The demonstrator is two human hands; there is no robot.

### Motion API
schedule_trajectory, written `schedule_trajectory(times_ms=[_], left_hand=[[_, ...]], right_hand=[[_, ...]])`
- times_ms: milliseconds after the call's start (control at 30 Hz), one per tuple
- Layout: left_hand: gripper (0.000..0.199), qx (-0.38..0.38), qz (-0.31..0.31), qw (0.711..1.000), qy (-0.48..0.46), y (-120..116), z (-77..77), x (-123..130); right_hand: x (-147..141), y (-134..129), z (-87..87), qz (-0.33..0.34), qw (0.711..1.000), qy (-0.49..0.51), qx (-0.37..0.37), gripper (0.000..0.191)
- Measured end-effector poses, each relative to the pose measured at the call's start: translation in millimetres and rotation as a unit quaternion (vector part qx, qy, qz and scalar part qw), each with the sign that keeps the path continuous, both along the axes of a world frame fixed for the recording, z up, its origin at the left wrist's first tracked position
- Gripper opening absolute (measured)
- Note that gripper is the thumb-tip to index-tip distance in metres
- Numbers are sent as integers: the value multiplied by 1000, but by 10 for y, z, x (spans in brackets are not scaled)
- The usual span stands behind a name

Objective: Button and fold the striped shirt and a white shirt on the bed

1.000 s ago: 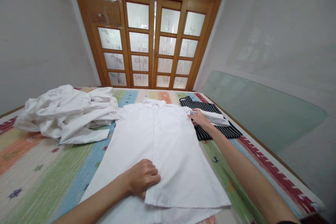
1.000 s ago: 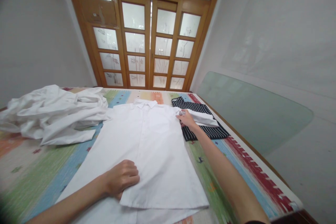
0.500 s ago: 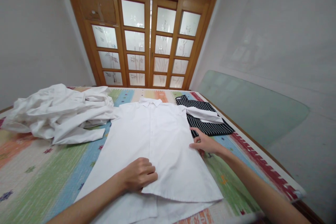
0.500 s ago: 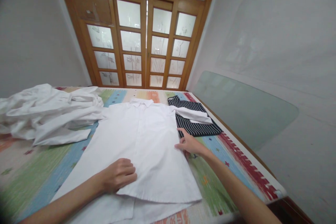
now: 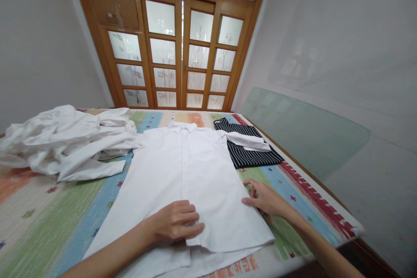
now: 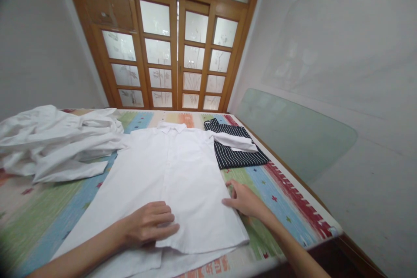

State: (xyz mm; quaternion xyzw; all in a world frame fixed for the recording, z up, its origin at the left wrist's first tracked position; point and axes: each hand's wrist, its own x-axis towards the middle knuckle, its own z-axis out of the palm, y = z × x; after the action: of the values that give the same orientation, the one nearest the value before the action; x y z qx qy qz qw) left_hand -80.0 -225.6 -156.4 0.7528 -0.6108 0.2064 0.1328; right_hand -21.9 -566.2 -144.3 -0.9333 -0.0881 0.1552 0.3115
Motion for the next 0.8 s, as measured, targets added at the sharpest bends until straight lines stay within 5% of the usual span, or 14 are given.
schedule_trajectory(times_ms=[267,567,667,800], left_hand=[[27,9,5,998,54,-52,-54,-43],[36,44,40,987,149,-70,19,-136],[48,48,123,976,175,39,148,-260],[40,70,263,935,226,161,243,-529]], right_hand=[[-99,-56,50,31,998,-49,3,25],[-275,70,157,51,979,-169,-104,26],[-480,309,235,122,972,-189,-65,16],[-759,674,251,250,948,-198,-18,23]])
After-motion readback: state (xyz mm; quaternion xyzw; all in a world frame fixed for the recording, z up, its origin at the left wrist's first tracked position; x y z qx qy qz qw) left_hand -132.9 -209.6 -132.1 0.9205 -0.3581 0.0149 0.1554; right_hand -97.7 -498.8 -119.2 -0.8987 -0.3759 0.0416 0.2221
